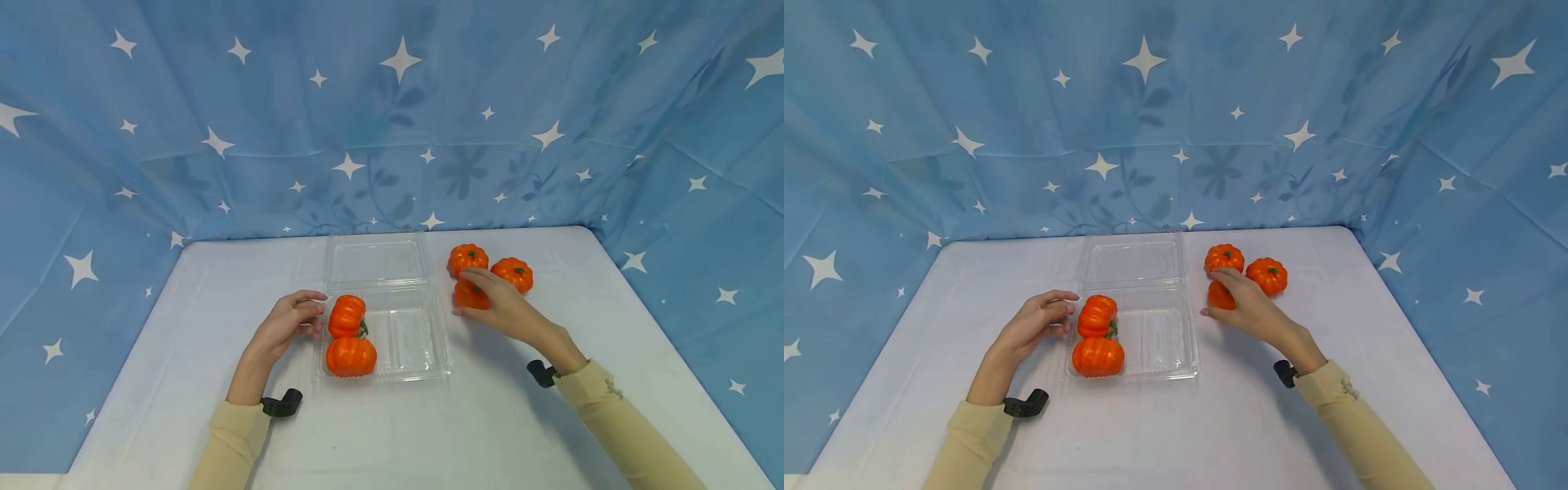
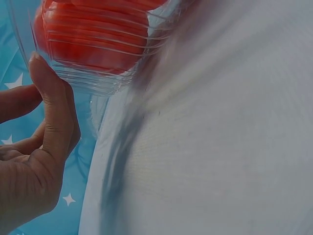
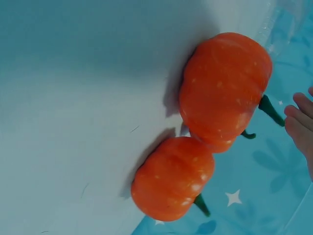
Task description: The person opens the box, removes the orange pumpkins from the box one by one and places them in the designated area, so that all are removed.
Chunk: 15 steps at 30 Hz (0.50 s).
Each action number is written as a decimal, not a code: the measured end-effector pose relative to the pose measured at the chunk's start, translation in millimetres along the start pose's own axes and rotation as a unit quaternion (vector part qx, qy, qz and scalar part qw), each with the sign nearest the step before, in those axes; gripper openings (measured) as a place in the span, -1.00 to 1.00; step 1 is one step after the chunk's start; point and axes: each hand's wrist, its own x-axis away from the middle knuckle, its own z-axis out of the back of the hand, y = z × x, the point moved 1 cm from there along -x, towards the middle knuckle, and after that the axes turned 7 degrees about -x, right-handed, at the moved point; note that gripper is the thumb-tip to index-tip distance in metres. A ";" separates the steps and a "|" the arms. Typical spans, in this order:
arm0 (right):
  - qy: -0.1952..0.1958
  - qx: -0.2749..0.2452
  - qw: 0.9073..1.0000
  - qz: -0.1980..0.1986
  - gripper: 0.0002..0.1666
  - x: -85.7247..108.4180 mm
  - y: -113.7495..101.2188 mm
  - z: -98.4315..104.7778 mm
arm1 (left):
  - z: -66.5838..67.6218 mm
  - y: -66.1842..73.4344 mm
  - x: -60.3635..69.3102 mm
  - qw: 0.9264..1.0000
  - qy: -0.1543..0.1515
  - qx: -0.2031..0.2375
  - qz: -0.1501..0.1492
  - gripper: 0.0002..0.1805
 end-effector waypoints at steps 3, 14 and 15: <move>-0.001 -0.004 1.000 0.010 -0.12 0.9 -4.8 -2.5 | -0.1 0.7 0.2 1.000 0.001 -0.001 0.001 -0.56; -0.023 -0.050 0.998 0.038 -0.08 10.4 -35.8 -23.0 | -0.7 0.6 -0.3 1.000 0.001 0.002 0.004 -0.56; -0.024 -0.052 0.997 0.042 -0.08 10.8 -38.4 -24.9 | -0.7 0.6 -0.3 1.000 0.002 0.002 0.004 -0.56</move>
